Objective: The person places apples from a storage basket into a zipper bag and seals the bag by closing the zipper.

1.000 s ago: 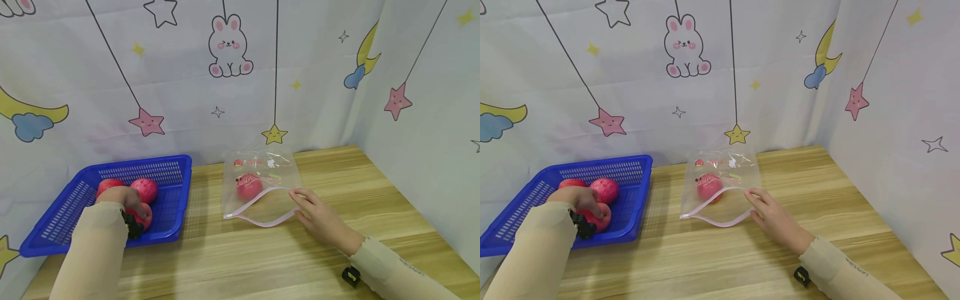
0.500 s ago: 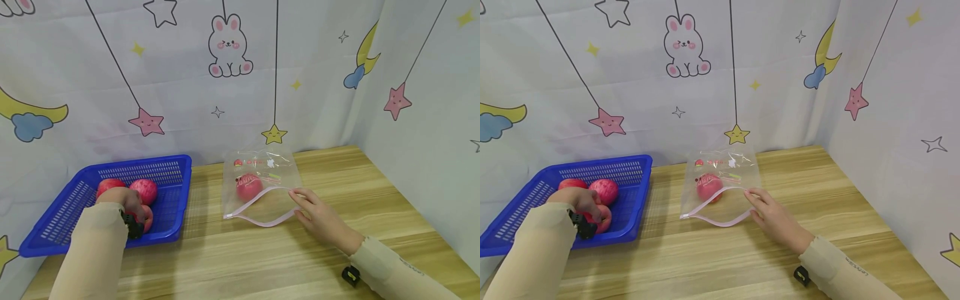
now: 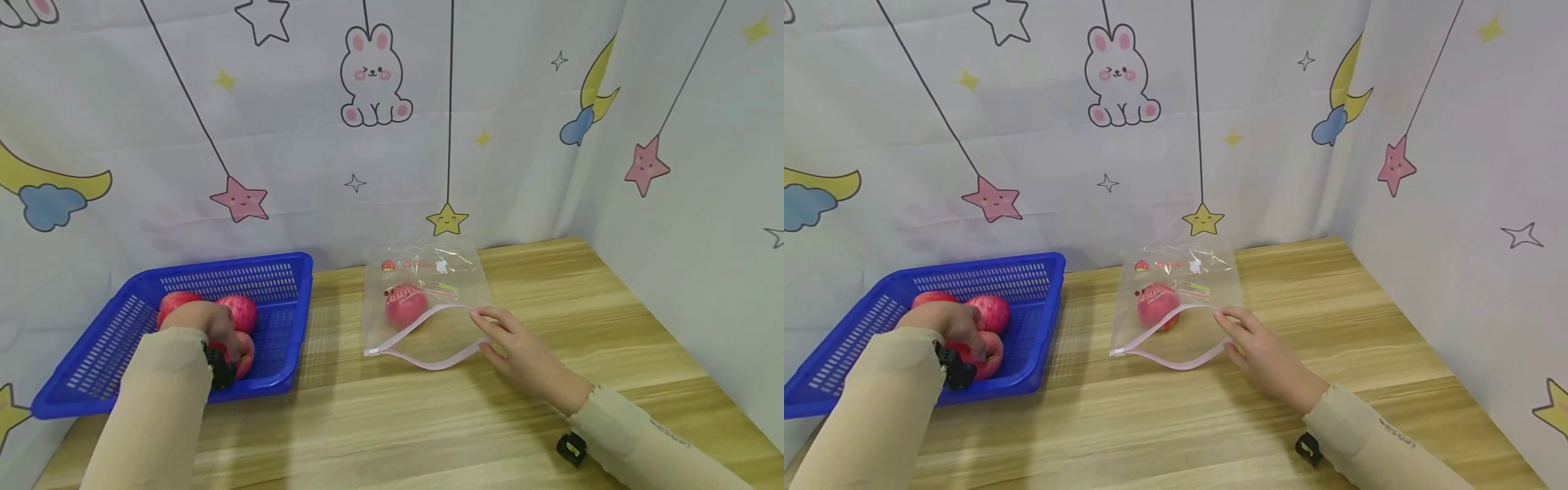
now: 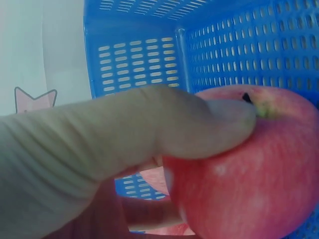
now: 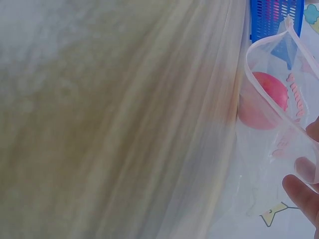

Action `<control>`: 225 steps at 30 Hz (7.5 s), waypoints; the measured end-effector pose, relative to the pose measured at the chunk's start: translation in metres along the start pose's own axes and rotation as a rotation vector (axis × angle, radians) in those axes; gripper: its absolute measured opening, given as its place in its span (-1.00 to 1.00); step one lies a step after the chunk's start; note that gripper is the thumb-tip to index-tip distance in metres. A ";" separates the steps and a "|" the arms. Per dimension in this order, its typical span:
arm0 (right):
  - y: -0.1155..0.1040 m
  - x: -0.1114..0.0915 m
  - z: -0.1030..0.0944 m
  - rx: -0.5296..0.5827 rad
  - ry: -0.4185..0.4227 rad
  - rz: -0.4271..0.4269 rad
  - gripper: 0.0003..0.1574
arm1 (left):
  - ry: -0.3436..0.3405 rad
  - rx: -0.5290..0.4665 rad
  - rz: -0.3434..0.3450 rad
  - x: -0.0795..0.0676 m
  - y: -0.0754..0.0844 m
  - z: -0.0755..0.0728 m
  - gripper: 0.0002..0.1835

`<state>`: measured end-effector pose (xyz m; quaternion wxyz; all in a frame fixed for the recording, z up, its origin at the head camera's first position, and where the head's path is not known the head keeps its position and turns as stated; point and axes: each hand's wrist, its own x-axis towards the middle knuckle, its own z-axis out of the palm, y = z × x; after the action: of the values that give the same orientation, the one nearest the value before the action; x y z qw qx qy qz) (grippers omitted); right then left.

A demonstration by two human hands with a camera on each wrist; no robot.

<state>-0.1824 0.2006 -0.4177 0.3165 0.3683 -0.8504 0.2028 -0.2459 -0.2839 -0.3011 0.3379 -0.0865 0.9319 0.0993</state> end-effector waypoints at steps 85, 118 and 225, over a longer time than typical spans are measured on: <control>-0.001 0.000 0.000 0.025 -0.004 0.003 -0.47 | 0.194 0.062 0.274 -0.050 0.047 -0.017 -0.19; 0.001 -0.001 0.003 0.020 0.007 -0.008 -0.34 | 0.311 0.083 0.400 -0.059 0.061 -0.016 -0.17; 0.001 -0.003 0.004 0.023 0.012 -0.010 -0.43 | 0.418 0.072 0.730 -0.066 0.120 0.033 -0.38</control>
<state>-0.1833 0.2003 -0.4225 0.3185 0.3750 -0.8442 0.2129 -0.2026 -0.1541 -0.2680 0.0871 0.2429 0.9527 0.1603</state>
